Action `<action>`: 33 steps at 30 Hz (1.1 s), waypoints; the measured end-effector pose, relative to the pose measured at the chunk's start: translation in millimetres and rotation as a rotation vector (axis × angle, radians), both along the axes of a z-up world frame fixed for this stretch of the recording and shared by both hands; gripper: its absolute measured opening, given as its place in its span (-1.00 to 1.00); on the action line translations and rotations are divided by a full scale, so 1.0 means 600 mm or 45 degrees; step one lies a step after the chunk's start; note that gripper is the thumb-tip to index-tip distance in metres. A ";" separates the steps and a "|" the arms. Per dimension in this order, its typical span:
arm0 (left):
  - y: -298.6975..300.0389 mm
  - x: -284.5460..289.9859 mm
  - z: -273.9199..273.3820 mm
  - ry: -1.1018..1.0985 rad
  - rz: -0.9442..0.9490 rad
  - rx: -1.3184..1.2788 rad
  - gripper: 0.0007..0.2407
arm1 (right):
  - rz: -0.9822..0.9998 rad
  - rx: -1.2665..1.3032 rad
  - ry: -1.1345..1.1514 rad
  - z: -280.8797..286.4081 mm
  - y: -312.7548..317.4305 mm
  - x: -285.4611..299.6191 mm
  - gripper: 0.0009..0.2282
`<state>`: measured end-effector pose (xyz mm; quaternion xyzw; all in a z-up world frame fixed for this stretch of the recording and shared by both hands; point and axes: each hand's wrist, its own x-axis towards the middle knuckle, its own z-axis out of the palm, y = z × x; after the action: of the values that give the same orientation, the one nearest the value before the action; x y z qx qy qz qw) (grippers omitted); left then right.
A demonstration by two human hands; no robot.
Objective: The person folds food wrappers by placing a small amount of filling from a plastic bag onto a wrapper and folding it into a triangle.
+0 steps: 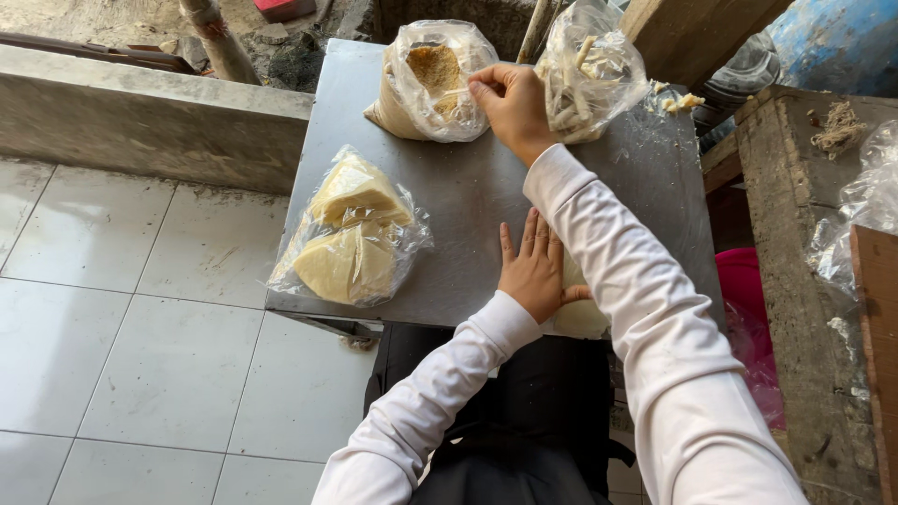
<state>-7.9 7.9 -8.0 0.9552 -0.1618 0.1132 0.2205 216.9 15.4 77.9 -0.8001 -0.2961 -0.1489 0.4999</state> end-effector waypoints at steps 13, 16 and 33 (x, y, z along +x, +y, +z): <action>0.084 -0.159 0.060 -0.159 -0.143 -0.397 -0.42 | 0.104 -0.056 0.105 0.113 -0.197 -0.206 -0.68; 0.078 -0.163 0.054 -0.196 -0.140 -0.402 -0.47 | 0.156 -0.020 0.125 0.086 -0.234 -0.324 -0.64; 0.069 -0.159 0.043 -0.409 -0.216 -0.207 -0.70 | -0.271 0.014 0.424 -0.058 -0.290 -0.498 -0.73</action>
<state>-103.6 49.4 18.0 0.8869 -0.2649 0.2578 0.2770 -81.8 -158.7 43.0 -0.8379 -0.1222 -0.0683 0.5276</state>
